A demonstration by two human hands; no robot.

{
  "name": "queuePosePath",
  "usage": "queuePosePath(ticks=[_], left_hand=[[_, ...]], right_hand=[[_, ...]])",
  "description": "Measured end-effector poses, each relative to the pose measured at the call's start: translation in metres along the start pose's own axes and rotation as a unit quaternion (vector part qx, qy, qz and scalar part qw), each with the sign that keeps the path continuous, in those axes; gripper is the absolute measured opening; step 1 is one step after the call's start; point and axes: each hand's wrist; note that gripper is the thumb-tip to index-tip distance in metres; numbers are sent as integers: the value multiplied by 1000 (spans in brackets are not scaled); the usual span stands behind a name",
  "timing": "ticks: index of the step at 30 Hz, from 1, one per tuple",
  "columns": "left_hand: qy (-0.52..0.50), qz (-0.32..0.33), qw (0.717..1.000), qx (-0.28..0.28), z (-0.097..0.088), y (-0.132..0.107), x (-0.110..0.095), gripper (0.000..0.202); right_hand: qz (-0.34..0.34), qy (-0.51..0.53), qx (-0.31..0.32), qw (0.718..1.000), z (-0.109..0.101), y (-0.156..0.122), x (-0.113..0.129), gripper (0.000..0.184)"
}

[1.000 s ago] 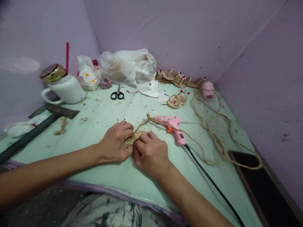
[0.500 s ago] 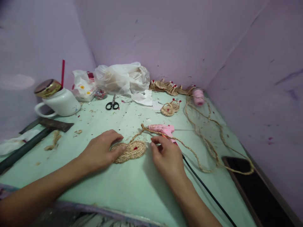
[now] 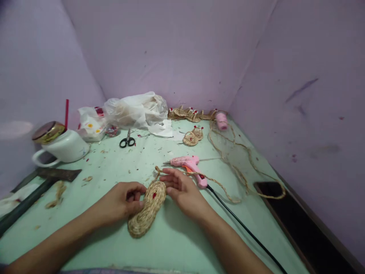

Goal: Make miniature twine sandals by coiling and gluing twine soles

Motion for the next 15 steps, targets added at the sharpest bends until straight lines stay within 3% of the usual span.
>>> queuePosePath(ticks=[6, 9, 15], left_hand=[[-261, 1, 965, -29, 4, 4, 0, 37], [-307, -7, 951, -34, 3, 3, -2, 42], [-324, 10, 946, 35, 3, 2, -5, 35]], right_hand=[[32, 172, -10, 984, 2, 2, 4, 47], [14, 211, -12, 977, 1, 4, 3, 46], [-18, 247, -1, 969, 4, 6, 4, 45]])
Point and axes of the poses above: each hand's wrist, its own y-axis towards the middle knuckle, its own z-axis out of the palm, x = y × z, and after that the axes turned 11 degrees about z, right-handed
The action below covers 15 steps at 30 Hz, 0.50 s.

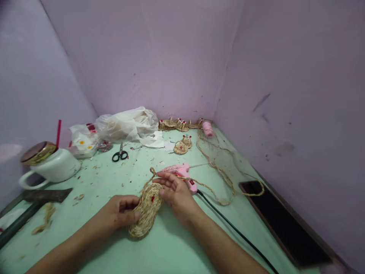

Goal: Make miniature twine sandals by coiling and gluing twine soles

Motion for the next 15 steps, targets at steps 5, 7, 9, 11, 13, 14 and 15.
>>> queuePosePath(ticks=[5, 7, 9, 11, 13, 14, 15], left_hand=[[25, -12, 1000, 8, 2, -1, -6, 29], [39, -21, 999, 0, 1, -2, -7, 27], [51, -32, 998, -1, 0, -2, -7, 26], [58, -42, 997, 1, -2, -2, -6, 27], [56, -49, 997, -1, -4, -2, -4, 28], [52, -56, 997, -4, -4, -1, -3, 29], [46, -63, 997, -7, -4, -1, -2, 29]], right_hand=[[3, 0, -14, 1000, 3, 0, 3, 44], [4, -8, -27, 1000, 2, -1, 5, 40], [-1, -28, -36, 999, 0, -1, 8, 35], [-40, -91, -47, 994, -3, -1, 10, 29], [-103, -171, -61, 978, -6, -2, 11, 22], [-133, -202, -68, 968, -7, -2, 11, 19], [-155, -219, -73, 961, -8, -2, 11, 16]])
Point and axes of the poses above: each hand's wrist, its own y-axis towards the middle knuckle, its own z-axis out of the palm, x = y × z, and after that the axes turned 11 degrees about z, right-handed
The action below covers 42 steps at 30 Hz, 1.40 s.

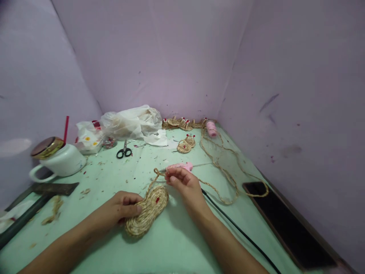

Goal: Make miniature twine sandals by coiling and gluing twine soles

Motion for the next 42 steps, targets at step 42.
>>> queuePosePath(ticks=[42], left_hand=[[197, 50, 969, -142, -39, -6, -14, 31]], right_hand=[[110, -668, -191, 711, -77, -28, 48, 33]])
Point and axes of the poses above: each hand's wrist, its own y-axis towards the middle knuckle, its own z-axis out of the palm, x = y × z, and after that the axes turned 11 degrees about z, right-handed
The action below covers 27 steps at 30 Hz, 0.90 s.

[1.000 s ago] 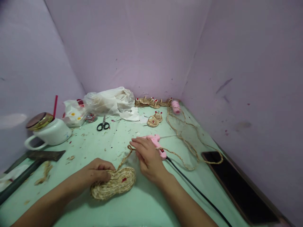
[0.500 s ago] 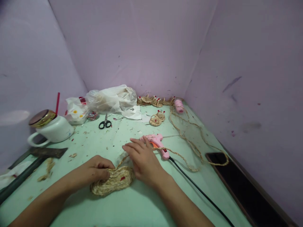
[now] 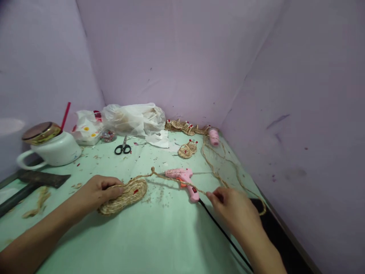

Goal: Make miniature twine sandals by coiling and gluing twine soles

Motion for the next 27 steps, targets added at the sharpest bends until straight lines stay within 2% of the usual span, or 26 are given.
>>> queuePosePath(ticks=[2, 5, 7, 11, 15, 19, 22, 24, 27], left_hand=[[-6, 5, 1000, -1, 1, 0, 1, 31], [-17, 21, 1000, 10, 4, -1, 3, 32], [-24, 25, 999, 15, 6, 0, 5, 32], [-24, 34, 999, 32, 9, 0, 7, 31], [-40, 44, 996, 64, 9, -2, 4, 29], [-94, 46, 980, 167, 8, -10, -3, 26], [-95, 53, 967, 232, 5, -15, -7, 23], [-82, 59, 965, 242, 3, -17, -7, 23], [-65, 61, 970, 226, 2, -17, -3, 28]], right_hand=[[-18, 25, 1, 1000, 3, 0, 2, 32], [-38, 122, -101, 987, 6, 10, 9, 21], [-51, 181, -129, 974, 6, 22, 15, 17], [-45, 274, -105, 955, 6, 37, 22, 16], [-39, 331, -94, 938, 13, 32, 20, 16], [-48, 352, -85, 931, 19, 27, 15, 15], [-45, 371, -91, 923, 21, 27, 12, 17], [-39, 380, -97, 919, 25, 28, 11, 17], [-31, 390, -97, 915, 31, 27, 13, 18]])
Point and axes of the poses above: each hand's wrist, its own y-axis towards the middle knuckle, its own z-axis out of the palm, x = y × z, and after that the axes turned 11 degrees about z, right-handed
